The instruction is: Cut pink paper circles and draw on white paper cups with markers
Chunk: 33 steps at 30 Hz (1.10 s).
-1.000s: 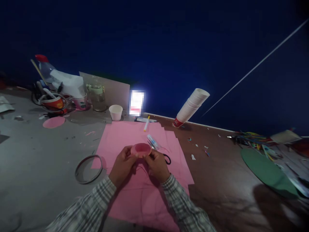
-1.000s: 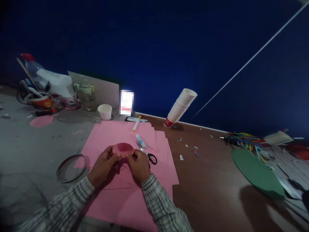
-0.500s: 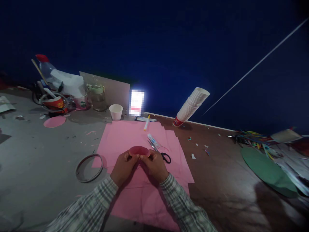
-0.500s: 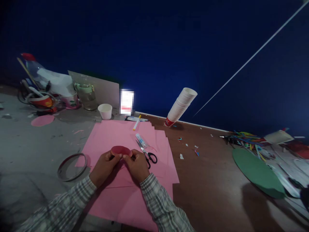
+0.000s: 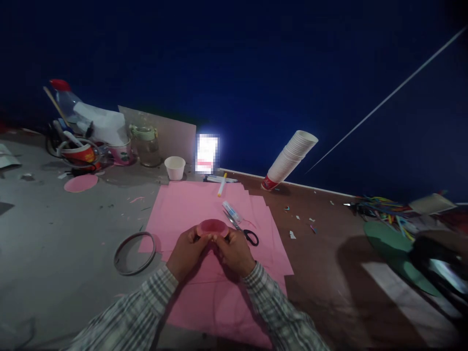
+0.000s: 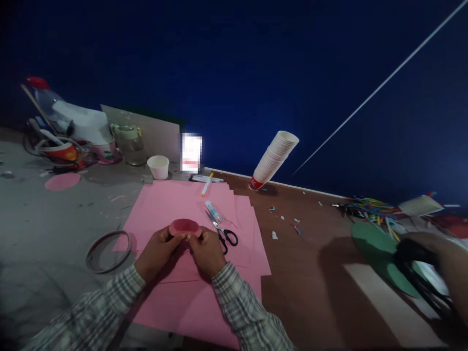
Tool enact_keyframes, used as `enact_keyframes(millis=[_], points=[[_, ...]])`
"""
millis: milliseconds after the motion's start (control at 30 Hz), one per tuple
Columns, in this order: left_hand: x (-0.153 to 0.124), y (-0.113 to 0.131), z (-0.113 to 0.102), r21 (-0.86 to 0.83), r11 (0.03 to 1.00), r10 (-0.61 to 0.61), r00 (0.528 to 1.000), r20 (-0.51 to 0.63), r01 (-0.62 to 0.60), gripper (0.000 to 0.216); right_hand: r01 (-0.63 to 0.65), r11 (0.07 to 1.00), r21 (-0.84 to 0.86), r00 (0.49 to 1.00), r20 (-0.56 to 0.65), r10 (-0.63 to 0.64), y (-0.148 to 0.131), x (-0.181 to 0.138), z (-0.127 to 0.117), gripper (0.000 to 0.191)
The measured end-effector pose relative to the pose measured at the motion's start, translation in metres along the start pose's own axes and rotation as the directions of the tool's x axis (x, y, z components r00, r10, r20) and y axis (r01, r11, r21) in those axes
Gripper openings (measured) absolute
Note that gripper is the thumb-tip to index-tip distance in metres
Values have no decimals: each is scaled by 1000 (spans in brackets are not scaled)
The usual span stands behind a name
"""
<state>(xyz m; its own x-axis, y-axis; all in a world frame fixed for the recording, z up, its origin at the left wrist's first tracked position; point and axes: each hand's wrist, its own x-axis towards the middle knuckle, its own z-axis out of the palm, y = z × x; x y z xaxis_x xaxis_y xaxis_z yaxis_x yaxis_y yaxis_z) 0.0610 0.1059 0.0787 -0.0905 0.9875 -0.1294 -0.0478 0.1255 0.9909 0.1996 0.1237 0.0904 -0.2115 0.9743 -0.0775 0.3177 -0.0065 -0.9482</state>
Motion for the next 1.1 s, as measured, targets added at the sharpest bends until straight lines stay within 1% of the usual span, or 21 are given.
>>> enact_keyframes(millis=[67,133,233,333,400,533,667,733,800,867,933,1100], points=[[0,1,0,-23,999,-30,1000,1,30,24,-4,1000,22,1000,-11,4,1,0,1,18],[-1,2,0,-21,998,-62,998,6,62,26,-37,998,50,999,-12,38,1,0,0,21],[-1,1,-2,-21,998,-60,998,35,60,30,-80,993,86,997,-10,81,1,1,-3,25],[-1,0,-4,-29,997,-70,996,46,72,31,-90,987,130,995,-25,94,0,2,-6,22],[0,-1,-5,-1,998,-55,998,40,55,29,-100,983,151,994,-21,105,0,2,-7,23],[1,-4,-7,94,995,26,1000,17,-28,23,-138,979,150,990,19,137,-1,1,-6,25],[1,-7,-8,102,994,36,999,24,-38,23,-174,970,170,983,92,160,-2,0,-7,23],[1,-6,-8,100,994,40,999,32,-43,23,-173,965,198,981,118,152,-4,0,-8,20],[1,-3,-8,87,996,33,999,33,-36,23,-150,952,267,984,138,117,-6,1,-10,19],[0,0,-8,57,998,15,999,44,-18,24,-119,930,348,987,145,72,-7,1,-9,30],[-1,2,-7,42,999,-9,998,64,6,26,-110,916,386,990,126,66,-6,1,-7,37],[-2,4,-4,39,997,-76,992,100,73,31,-87,937,337,996,48,75,-1,0,-4,38]])
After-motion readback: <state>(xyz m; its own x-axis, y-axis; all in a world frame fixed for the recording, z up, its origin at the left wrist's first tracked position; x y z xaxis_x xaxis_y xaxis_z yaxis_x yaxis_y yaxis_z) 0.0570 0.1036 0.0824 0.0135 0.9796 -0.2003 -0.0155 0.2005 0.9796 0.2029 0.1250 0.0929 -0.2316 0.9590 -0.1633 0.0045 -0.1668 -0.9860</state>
